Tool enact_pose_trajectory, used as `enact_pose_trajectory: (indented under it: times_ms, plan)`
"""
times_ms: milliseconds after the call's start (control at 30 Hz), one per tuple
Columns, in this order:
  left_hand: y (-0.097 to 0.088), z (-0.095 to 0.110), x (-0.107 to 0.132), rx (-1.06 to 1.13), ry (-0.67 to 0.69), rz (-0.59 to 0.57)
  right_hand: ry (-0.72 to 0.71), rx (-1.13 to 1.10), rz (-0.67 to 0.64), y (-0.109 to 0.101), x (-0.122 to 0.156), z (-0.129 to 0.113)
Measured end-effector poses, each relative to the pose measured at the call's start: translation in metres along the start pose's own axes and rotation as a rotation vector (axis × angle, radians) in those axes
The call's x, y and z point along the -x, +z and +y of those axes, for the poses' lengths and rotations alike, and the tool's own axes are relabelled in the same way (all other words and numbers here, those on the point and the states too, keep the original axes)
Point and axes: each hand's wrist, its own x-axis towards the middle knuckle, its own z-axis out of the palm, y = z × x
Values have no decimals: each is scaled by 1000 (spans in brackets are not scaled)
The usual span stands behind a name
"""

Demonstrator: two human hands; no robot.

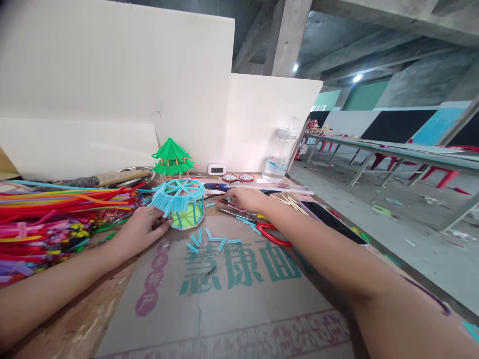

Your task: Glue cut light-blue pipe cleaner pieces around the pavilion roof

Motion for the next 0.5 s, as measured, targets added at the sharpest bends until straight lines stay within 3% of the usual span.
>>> enact_pose_trajectory:
  times_ms: [267,500]
  plan:
    - [0,1,0,-1,4,-2,204,-12,180,4,-37,17]
    - [1,-1,0,-10,7,6,296,-48,62,13,-63,23]
